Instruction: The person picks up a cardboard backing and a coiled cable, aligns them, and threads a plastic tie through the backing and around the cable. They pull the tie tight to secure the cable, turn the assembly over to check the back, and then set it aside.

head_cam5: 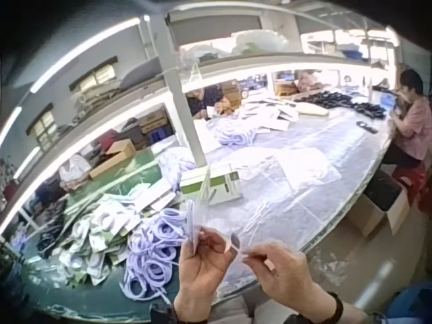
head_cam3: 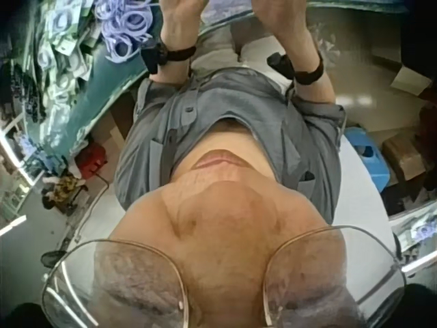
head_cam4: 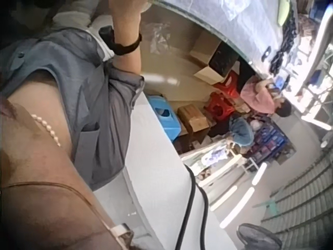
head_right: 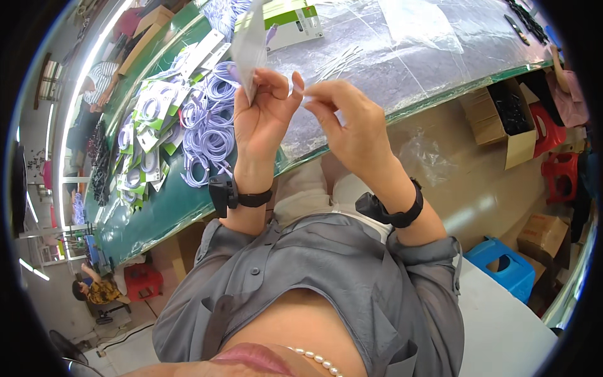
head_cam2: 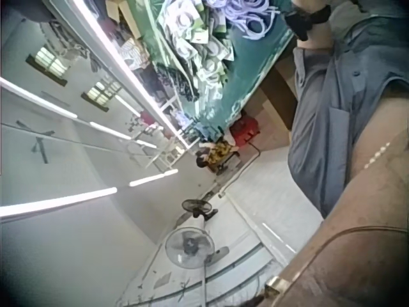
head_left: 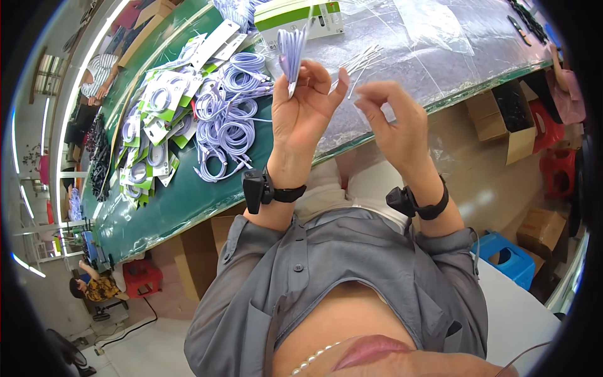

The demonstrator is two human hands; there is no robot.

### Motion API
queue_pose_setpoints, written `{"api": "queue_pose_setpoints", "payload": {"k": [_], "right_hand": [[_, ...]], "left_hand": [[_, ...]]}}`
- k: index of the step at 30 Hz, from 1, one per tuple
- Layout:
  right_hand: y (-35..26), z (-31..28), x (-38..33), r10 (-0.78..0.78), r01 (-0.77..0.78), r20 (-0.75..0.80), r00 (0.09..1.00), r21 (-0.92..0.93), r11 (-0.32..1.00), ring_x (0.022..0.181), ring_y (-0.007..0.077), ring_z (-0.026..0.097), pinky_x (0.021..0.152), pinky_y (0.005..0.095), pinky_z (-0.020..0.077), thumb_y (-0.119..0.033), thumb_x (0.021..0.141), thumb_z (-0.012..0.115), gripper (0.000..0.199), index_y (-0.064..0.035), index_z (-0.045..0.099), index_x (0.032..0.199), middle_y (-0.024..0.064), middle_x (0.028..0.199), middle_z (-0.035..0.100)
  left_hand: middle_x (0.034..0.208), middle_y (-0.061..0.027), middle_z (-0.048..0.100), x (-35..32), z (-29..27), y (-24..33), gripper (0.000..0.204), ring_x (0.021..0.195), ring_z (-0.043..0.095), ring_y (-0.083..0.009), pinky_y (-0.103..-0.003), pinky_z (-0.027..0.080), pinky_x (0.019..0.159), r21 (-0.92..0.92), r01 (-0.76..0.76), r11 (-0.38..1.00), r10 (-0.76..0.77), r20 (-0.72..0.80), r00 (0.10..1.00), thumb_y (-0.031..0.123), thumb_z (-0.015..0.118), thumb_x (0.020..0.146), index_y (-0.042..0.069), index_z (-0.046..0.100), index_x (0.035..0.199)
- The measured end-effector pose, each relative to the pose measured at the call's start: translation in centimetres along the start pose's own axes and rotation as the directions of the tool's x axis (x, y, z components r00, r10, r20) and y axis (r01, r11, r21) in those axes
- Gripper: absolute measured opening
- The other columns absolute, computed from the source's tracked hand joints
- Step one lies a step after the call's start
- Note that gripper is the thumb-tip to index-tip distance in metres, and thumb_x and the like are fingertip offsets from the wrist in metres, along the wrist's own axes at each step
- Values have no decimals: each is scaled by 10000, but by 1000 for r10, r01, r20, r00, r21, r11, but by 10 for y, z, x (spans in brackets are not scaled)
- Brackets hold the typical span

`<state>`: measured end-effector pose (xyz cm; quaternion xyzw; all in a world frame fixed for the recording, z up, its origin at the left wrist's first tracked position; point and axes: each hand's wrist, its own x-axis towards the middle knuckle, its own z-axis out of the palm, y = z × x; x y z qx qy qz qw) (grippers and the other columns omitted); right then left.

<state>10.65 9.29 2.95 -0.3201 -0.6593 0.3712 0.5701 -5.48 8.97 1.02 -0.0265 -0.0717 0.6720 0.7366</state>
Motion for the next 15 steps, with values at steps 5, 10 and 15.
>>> {"api": "queue_pose_setpoints", "payload": {"k": [5, 10, 15], "right_hand": [[-3, 5, 10, -419, 416, 52, 907, -281, 865, 686, 227, 552, 640, 339, 436, -10, 715, 682, 146, -74, 620, 830, 32, 729, 579], [3, 8, 14, -496, 483, 67, 866, -368, 794, 710, 198, 553, 681, 318, 401, -58, 719, 694, 132, -104, 621, 819, 11, 723, 572], [5, 10, 15, -505, 494, 77, 860, -378, 783, 706, 184, 550, 681, 306, 376, -83, 727, 694, 118, -120, 623, 814, -1, 716, 565]], "left_hand": [[844, -36, 620, -1, 5, -3, 133, 1045, 572, -168, -561, 246, 1060, -52, -13, 999, 14, 21, 1000, 115, 643, 794, 29, 591, 881], [834, -41, 614, -3, 10, -4, 116, 1060, 567, -179, -560, 218, 1079, -100, -22, 995, 23, 5, 1000, 90, 629, 783, 14, 587, 860], [838, -48, 612, -3, 8, -4, 109, 1066, 563, -196, -544, 210, 1099, -123, -26, 992, 26, 1, 1000, 90, 614, 792, 2, 581, 847]]}}
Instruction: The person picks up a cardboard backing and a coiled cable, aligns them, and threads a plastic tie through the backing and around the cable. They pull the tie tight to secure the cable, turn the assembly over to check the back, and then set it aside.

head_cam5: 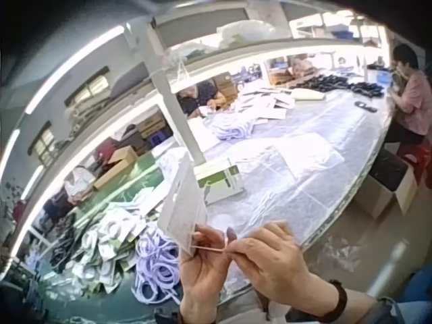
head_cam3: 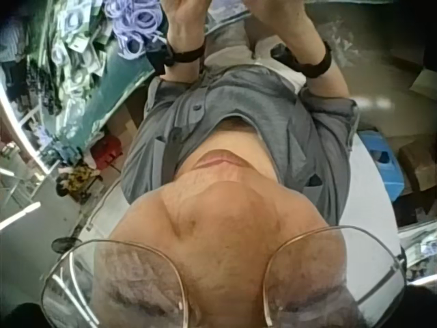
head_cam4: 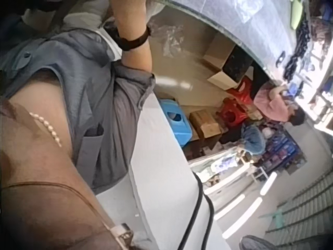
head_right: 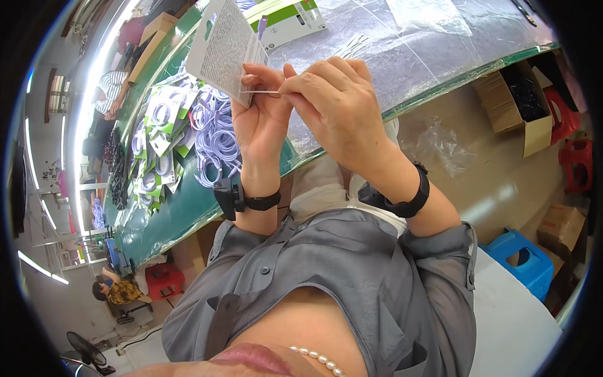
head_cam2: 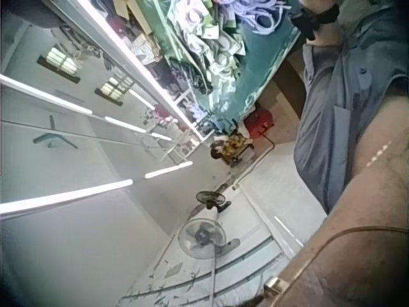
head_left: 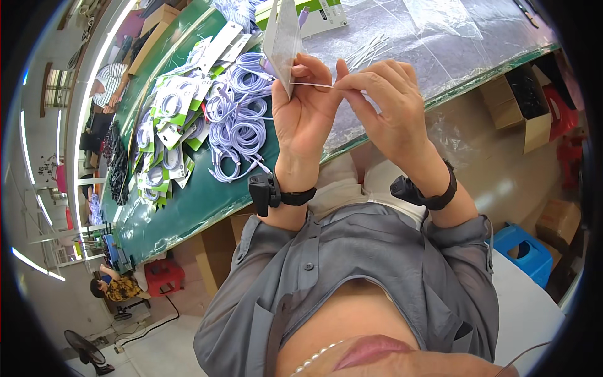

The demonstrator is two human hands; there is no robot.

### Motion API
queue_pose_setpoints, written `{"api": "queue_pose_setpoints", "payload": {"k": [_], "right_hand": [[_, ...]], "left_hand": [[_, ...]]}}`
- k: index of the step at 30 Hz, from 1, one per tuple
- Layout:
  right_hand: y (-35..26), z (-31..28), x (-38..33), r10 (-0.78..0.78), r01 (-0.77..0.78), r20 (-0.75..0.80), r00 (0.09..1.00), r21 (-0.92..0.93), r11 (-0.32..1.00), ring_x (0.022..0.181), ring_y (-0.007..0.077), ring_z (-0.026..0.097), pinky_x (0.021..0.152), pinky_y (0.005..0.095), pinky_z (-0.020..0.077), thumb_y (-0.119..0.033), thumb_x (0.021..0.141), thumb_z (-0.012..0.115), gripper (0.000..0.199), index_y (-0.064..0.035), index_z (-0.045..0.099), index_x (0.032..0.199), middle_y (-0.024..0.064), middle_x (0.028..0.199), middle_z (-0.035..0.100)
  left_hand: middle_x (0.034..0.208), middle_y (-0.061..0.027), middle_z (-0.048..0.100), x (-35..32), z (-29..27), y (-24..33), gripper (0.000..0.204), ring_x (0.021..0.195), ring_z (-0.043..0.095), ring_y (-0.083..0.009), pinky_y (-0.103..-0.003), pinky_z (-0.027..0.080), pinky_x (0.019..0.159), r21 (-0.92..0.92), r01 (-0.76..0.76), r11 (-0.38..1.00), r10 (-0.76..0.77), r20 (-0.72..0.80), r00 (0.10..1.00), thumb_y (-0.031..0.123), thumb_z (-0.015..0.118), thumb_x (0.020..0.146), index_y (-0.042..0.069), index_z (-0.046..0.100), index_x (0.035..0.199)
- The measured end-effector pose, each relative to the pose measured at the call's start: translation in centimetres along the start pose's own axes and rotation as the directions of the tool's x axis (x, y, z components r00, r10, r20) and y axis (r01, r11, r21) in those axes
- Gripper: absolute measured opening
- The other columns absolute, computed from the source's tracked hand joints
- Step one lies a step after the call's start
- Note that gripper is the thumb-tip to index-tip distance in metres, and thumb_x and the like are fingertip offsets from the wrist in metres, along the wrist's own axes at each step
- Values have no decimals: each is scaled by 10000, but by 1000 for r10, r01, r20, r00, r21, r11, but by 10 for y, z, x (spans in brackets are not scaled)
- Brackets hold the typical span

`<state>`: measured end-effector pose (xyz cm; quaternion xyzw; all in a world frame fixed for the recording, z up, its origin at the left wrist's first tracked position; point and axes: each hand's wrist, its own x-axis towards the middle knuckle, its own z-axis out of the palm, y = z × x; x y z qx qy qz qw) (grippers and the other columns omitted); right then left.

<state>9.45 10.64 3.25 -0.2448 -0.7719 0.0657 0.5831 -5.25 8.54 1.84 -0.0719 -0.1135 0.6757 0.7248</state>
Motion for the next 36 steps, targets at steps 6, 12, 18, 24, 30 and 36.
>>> {"api": "queue_pose_setpoints", "payload": {"k": [6, 12, 18, 24, 30, 36], "right_hand": [[2, 2, -1, 4, -4, -12, 1000, 4, 1000, 695, 181, 546, 679, 304, 365, -82, 729, 692, 114, -127, 626, 811, -6, 708, 562], [2, 2, -1, 5, -5, -22, 1000, 0, 1000, 691, 182, 544, 679, 307, 362, -82, 732, 689, 110, -128, 628, 810, -6, 708, 565], [2, 1, -2, 8, -7, -30, 1000, 5, 1000, 692, 180, 544, 683, 308, 363, -83, 730, 691, 104, -128, 628, 800, -5, 708, 567], [0, 1, -2, 3, -3, -29, 1000, 14, 1000, 690, 175, 542, 695, 298, 364, -91, 734, 691, 92, -129, 627, 789, -6, 699, 567], [-1, 3, -2, 7, -7, -24, 1000, 22, 1000, 695, 177, 543, 709, 299, 367, -95, 735, 685, 85, -128, 625, 785, -5, 710, 572], [9, 0, -9, 72, -72, -11, 997, 27, 997, 745, 219, 565, 737, 327, 405, -59, 731, 669, 98, -101, 635, 811, 31, 772, 604]], "left_hand": [[841, -44, 612, -2, 1, -2, 99, 1065, 564, -195, -531, 219, 1102, -7, 16, 1000, -16, 13, 1000, 85, 604, 802, 5, 580, 856], [846, -43, 614, -3, 0, -4, 84, 1056, 565, -191, -521, 226, 1101, -12, 12, 1000, -12, -9, 1000, 76, 594, 810, 13, 576, 863], [844, -47, 614, -5, 0, -3, 101, 1048, 565, -192, -523, 221, 1102, -31, 18, 999, -18, 12, 1000, 79, 583, 821, 8, 566, 891], [853, -49, 608, -5, 0, -1, 102, 1049, 562, -190, -518, 223, 1104, -33, 31, 999, -31, 8, 999, 87, 580, 825, 3, 566, 881], [973, -87, 622, -5, -5, -5, 170, 1061, 556, -182, -476, 284, 1082, 61, 43, 997, -48, 85, 995, 133, 545, 871, -3, 572, 969], [1127, -67, 597, -12, -20, -19, 329, 1065, 534, -164, -410, 406, 954, 438, 105, 893, -73, -90, 993, 305, 498, 949, 61, 534, 1168]]}}
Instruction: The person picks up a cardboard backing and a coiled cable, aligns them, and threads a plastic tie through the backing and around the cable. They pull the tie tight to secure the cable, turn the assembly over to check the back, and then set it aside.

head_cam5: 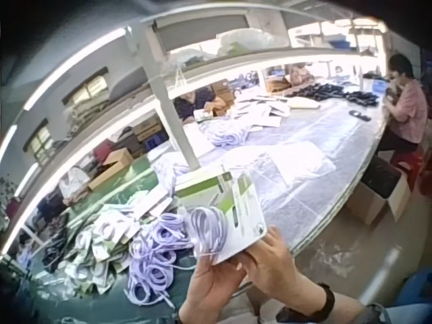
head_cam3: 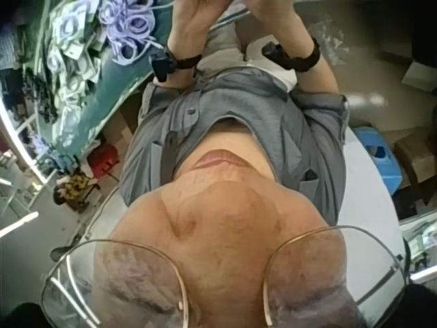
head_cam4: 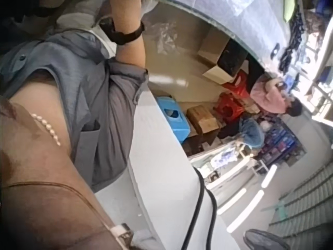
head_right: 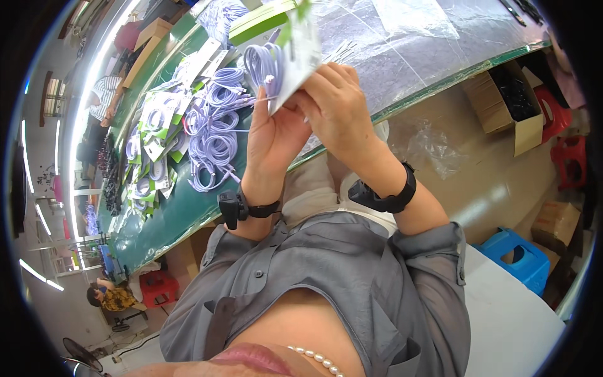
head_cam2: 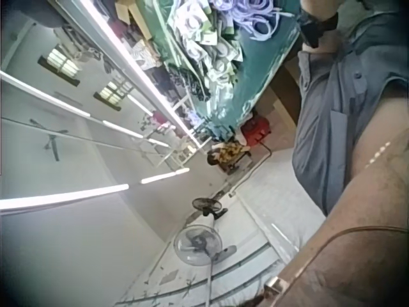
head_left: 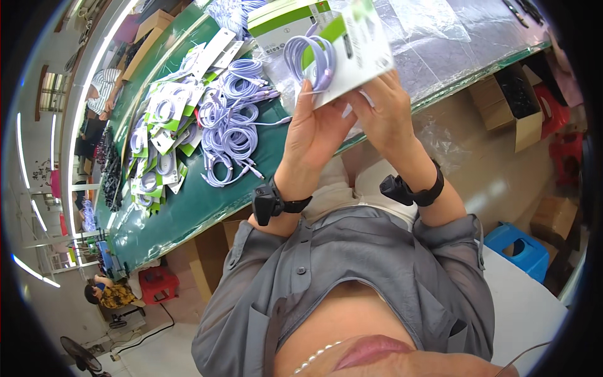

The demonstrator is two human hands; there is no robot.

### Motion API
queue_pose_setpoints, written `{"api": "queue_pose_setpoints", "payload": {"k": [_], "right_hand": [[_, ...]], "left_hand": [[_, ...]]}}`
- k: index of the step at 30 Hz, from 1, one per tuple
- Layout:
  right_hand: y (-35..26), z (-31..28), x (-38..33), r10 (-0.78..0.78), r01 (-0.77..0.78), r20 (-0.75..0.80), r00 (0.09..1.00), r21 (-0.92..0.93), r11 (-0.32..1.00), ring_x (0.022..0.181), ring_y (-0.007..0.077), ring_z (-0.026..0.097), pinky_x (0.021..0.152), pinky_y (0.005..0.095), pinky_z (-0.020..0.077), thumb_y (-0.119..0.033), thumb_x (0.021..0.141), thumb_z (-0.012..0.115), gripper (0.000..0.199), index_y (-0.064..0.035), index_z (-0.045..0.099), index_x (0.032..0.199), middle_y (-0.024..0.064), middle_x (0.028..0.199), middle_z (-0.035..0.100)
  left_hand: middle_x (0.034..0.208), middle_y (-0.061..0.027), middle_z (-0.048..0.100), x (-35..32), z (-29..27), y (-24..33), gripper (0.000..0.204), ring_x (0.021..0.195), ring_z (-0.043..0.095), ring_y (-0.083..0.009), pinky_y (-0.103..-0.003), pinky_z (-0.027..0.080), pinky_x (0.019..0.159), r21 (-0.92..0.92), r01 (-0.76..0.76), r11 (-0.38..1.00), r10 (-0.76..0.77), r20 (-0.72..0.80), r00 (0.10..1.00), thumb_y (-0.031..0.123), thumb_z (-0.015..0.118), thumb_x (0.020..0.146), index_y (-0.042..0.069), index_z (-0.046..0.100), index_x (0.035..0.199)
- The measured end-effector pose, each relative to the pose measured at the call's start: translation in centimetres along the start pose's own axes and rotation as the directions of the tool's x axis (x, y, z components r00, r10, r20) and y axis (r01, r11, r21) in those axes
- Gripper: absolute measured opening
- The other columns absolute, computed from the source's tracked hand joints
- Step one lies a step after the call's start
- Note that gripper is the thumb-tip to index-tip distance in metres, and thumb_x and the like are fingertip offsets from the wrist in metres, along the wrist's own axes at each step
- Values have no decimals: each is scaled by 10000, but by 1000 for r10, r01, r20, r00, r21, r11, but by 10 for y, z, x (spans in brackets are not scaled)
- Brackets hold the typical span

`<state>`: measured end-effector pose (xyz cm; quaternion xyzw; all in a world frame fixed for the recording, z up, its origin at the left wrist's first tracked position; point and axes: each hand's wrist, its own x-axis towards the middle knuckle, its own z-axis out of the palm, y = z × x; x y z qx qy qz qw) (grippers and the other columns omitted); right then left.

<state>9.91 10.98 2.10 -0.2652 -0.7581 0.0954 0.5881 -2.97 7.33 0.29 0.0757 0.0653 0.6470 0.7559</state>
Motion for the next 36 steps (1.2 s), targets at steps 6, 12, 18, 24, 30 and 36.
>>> {"api": "queue_pose_setpoints", "payload": {"k": [6, 12, 18, 24, 30, 36], "right_hand": [[15, -10, -25, 147, -151, 37, 988, 139, 979, 821, 349, 607, 728, 401, 465, 34, 759, 624, 195, -19, 636, 946, 146, 905, 642], [25, -17, -40, 149, -151, 96, 984, 15, 988, 848, 337, 610, 748, 397, 468, 39, 768, 612, 202, -16, 644, 959, 152, 925, 641], [-18, -50, -41, 189, -97, 329, 925, -277, 956, 785, 302, 602, 692, 413, 474, -11, 748, 655, 137, -57, 619, 872, 123, 902, 604], [-8, -43, -9, -190, 290, 294, 937, -349, 891, 785, 203, 567, 689, 328, 449, -67, 690, 591, 271, -54, 609, 959, 45, 978, 601], [-4, -42, -16, -244, 327, 354, 903, -197, 924, 767, 209, 554, 682, 335, 429, -73, 698, 595, 259, -65, 588, 957, 53, 979, 600], [-14, -43, -16, -288, 413, 413, 864, -257, 873, 751, 210, 538, 669, 333, 414, -80, 673, 619, 243, -98, 601, 915, 35, 990, 569]], "left_hand": [[1091, -53, 617, -8, -11, 3, 352, 952, 589, -180, -369, 486, 814, 361, 129, 924, -109, -73, 991, 370, 511, 941, 103, 526, 1170], [1074, -106, 619, -13, 6, -3, 369, 966, 612, -208, -351, 494, 841, 468, 68, 881, -27, -94, 995, 329, 518, 945, 50, 514, 1187], [1089, -140, 604, -13, 5, -5, 394, 1007, 607, -249, -366, 498, 835, 703, -131, 699, 184, 0, 983, 280, 500, 956, -19, 473, 1211], [1036, -150, 611, -17, -1, -21, 313, 922, 638, -239, -353, 557, 796, 614, -191, 766, 249, -9, 968, 139, 595, 900, -30, 502, 1146], [1026, -130, 612, -24, -1, -17, 305, 908, 634, -225, -353, 563, 793, 606, -201, 770, 253, 0, 967, 110, 619, 880, -21, 505, 1131], [1019, -113, 614, -27, -5, -19, 309, 898, 629, -199, -312, 556, 772, 640, -158, 752, 253, -59, 966, 117, 632, 875, -9, 510, 1128]]}}
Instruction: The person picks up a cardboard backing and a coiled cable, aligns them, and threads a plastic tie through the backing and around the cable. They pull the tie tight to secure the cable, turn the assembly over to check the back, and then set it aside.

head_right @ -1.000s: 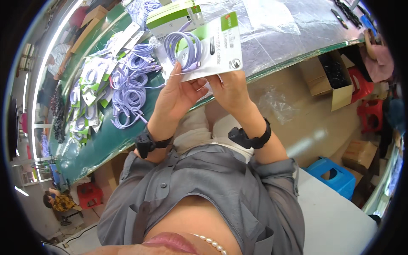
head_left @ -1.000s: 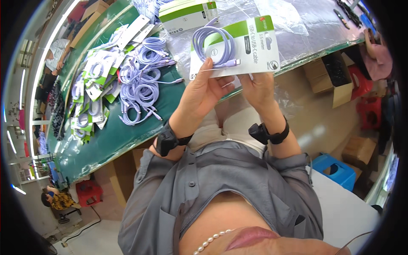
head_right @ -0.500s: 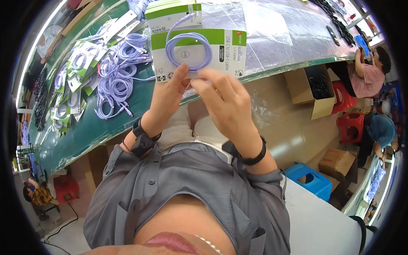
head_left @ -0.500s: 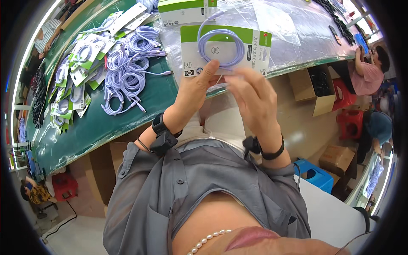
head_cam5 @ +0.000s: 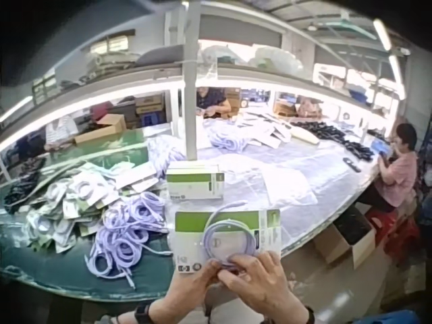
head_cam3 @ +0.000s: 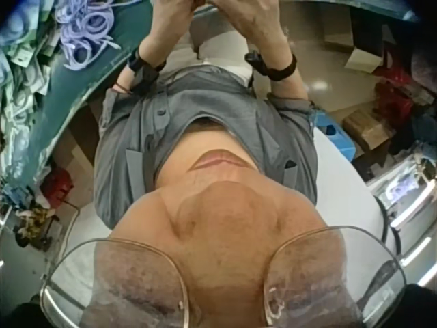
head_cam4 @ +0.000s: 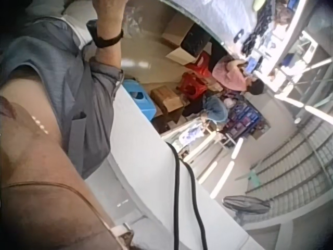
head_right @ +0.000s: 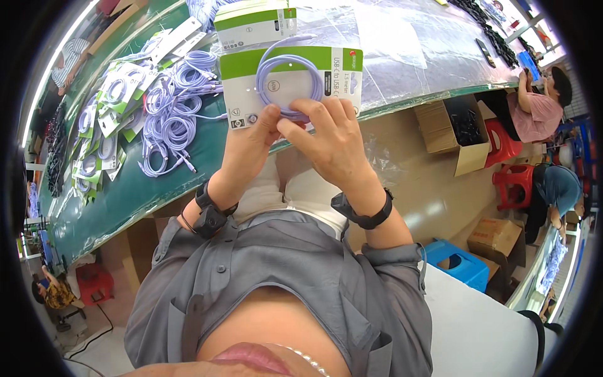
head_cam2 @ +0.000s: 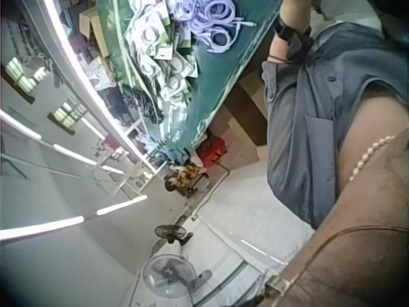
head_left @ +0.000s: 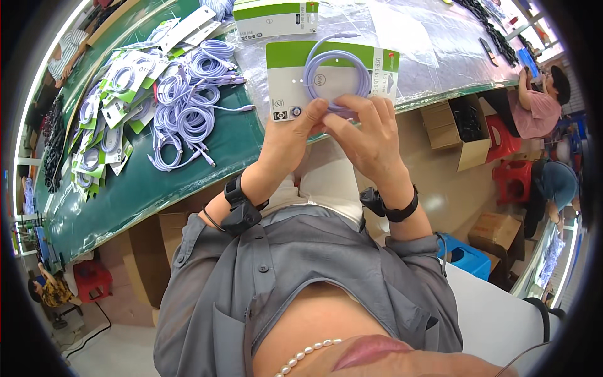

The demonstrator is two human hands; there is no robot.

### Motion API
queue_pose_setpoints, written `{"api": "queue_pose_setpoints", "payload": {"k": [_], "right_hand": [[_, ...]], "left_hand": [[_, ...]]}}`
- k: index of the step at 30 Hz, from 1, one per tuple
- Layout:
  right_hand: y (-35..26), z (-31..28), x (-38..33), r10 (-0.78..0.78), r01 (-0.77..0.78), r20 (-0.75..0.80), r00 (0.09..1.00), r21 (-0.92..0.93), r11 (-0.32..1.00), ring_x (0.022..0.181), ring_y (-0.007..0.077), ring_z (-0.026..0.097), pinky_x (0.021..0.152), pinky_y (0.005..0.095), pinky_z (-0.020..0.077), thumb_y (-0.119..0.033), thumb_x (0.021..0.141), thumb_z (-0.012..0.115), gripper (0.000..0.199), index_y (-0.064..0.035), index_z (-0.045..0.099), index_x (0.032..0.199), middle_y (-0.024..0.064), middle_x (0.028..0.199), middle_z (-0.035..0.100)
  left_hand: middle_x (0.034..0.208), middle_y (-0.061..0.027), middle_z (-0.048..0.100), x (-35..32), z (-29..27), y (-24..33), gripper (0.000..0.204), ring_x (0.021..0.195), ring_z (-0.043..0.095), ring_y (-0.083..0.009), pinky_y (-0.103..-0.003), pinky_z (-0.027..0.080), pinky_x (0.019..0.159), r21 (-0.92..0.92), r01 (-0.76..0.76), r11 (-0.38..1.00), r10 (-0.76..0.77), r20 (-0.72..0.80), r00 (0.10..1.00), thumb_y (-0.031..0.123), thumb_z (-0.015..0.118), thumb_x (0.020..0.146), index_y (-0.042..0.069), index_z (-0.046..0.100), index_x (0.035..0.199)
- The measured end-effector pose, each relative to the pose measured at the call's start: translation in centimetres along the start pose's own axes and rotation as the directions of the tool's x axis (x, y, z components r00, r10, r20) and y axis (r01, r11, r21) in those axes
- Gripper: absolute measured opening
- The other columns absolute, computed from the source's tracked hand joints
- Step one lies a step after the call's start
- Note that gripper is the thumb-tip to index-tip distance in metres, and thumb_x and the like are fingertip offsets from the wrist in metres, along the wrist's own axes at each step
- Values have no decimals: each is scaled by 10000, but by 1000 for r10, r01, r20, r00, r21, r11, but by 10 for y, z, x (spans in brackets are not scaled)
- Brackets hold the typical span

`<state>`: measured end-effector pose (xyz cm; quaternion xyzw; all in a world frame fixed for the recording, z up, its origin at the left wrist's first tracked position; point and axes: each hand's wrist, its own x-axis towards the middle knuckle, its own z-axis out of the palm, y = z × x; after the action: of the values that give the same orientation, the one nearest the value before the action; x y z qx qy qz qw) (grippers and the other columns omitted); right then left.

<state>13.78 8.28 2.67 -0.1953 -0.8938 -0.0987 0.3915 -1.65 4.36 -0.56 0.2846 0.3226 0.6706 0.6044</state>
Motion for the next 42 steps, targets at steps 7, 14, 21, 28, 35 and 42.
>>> {"api": "queue_pose_setpoints", "payload": {"k": [7, 14, 21, 28, 35, 42], "right_hand": [[-1, 11, -12, 113, -78, -199, 973, 179, 981, 728, 221, 544, 639, 353, 429, -62, 651, 627, 219, -91, 631, 868, 41, 981, 567], [-6, 38, -44, 663, -545, 140, 736, 703, 457, 935, 274, 631, 791, 368, 508, -73, 765, 691, 323, -37, 605, 1074, 120, 1045, 644], [10, 58, -59, 321, -308, 100, 942, 638, 705, 1199, 246, 485, 984, 359, 408, -223, 862, 620, 497, -43, 450, 1292, 132, 1293, 500], [1, 24, -42, 389, -168, 301, 871, 925, -340, 1242, 231, 440, 1027, 359, 379, -237, 892, 582, 546, -41, 366, 1354, 129, 1359, 432], [-11, -12, -25, 390, -176, 318, 864, 917, -357, 1195, 235, 487, 991, 353, 419, -191, 867, 617, 541, -37, 394, 1335, 132, 1316, 477], [1, 20, -48, 435, -364, 251, 865, 910, 197, 1142, 234, 531, 952, 347, 451, -122, 805, 688, 574, -34, 430, 1310, 127, 1276, 515]], "left_hand": [[942, -92, 621, -4, 7, 4, 237, 887, 624, -186, -289, 552, 745, 43, -81, 996, 81, 8, 997, 39, 640, 838, 9, 584, 1066], [1040, -106, 548, -1, 10, 17, 420, 1033, 612, -324, -345, 544, 815, 479, -860, 175, 556, 673, 488, 80, 719, 703, 99, 646, 1117], [1042, -77, 539, 5, 13, 31, 447, 1025, 618, -313, -340, 550, 796, 462, -887, 7, 519, 757, 398, 68, 714, 693, 141, 641, 1127], [1030, -59, 536, 5, 14, 36, 439, 1022, 620, -294, -335, 554, 784, 445, -891, -86, 508, 790, 345, 71, 728, 665, 187, 662, 1084], [1018, -55, 539, 6, 16, 41, 442, 1002, 623, -277, -332, 554, 792, 409, -899, -155, 479, 827, 294, 100, 739, 647, 200, 677, 1073], [1033, -60, 545, 2, 21, 47, 444, 1002, 622, -278, -331, 552, 803, 387, -909, -151, 459, 842, 283, 92, 735, 648, 190, 673, 1076]]}}
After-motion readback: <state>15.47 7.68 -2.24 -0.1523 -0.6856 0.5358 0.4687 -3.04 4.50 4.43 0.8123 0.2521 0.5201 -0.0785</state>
